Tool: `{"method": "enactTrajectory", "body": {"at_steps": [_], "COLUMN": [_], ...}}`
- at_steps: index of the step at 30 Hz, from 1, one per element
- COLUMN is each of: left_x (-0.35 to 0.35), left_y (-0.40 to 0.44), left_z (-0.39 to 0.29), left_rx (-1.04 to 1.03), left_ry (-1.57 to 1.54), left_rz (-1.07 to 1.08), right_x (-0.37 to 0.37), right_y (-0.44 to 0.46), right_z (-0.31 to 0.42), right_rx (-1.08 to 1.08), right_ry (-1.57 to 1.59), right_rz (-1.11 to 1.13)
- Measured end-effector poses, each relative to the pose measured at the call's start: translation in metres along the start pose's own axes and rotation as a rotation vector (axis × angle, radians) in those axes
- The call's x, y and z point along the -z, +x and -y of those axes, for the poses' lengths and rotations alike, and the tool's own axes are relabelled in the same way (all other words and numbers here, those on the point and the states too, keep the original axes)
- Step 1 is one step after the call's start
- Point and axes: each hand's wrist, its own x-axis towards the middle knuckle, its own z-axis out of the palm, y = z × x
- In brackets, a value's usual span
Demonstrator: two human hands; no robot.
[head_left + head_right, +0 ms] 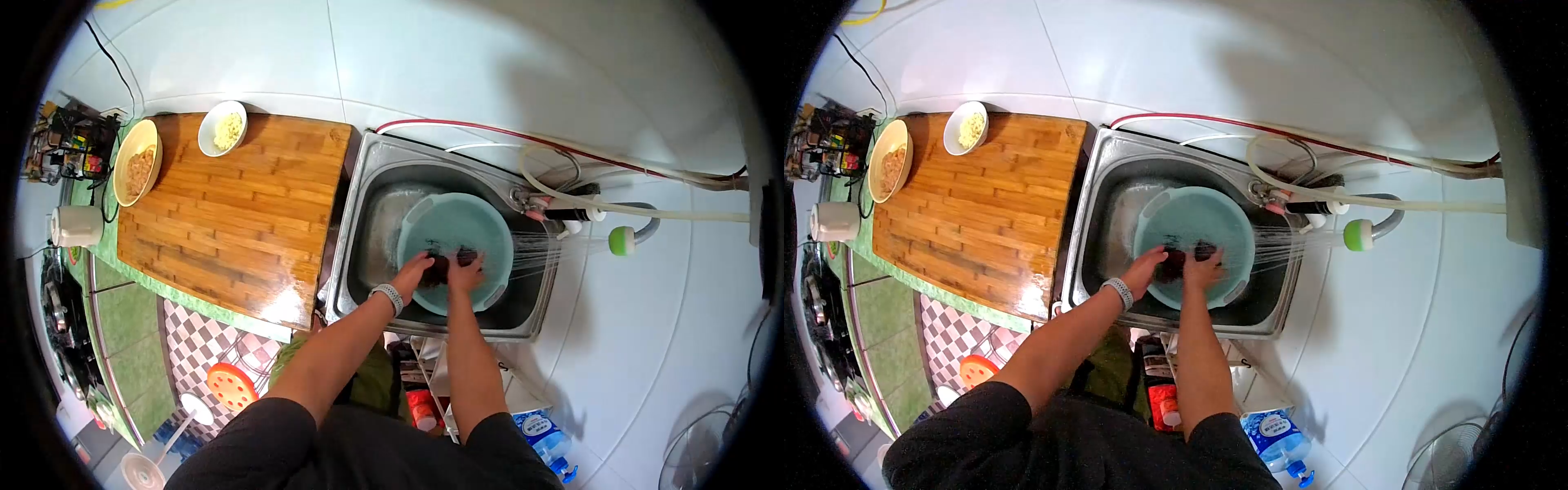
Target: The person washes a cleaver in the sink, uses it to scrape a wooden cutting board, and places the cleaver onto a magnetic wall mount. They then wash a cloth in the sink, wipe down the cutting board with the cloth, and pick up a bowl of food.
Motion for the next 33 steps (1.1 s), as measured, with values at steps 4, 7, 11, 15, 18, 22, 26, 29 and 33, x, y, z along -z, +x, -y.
{"method": "enactTrajectory", "body": {"at_steps": [4, 7, 11, 15, 18, 22, 26, 29, 33], "left_x": [0.001, -0.011, -0.011, -0.012, -0.012, -0.017, -0.012, 0.004, 0.000], "left_y": [0.017, 0.012, 0.013, 0.004, 0.000, -0.014, -0.041, -0.027, 0.006], "left_z": [0.008, -0.010, -0.009, -0.013, -0.003, -0.011, -0.032, -0.019, 0.001], "left_rx": [0.201, 0.334, 0.313, 0.194, 0.122, 0.093, 0.055, 0.072, 0.148], "left_ry": [-0.141, -0.208, -0.398, -0.388, -0.496, -0.510, -0.126, -0.107, -0.099], "left_rz": [0.086, 0.073, 0.161, 0.143, 0.173, 0.177, 0.156, 0.122, 0.072], "right_x": [-0.042, 0.034, 0.054, 0.064, 0.045, 0.042, 0.002, -0.018, -0.029], "right_y": [0.002, -0.027, -0.067, -0.081, -0.061, -0.021, 0.039, 0.021, 0.021], "right_z": [-0.044, -0.007, 0.004, 0.023, 0.031, 0.046, 0.009, -0.002, -0.045], "right_rx": [0.019, -0.423, -0.025, 0.345, 0.900, 0.943, 0.598, 0.306, 0.135], "right_ry": [0.526, 1.188, 1.280, 0.996, 0.588, 0.336, 0.151, 0.097, 0.447], "right_rz": [0.545, 0.937, 0.808, 0.587, 0.232, 0.189, 0.164, 0.074, 0.660]}}
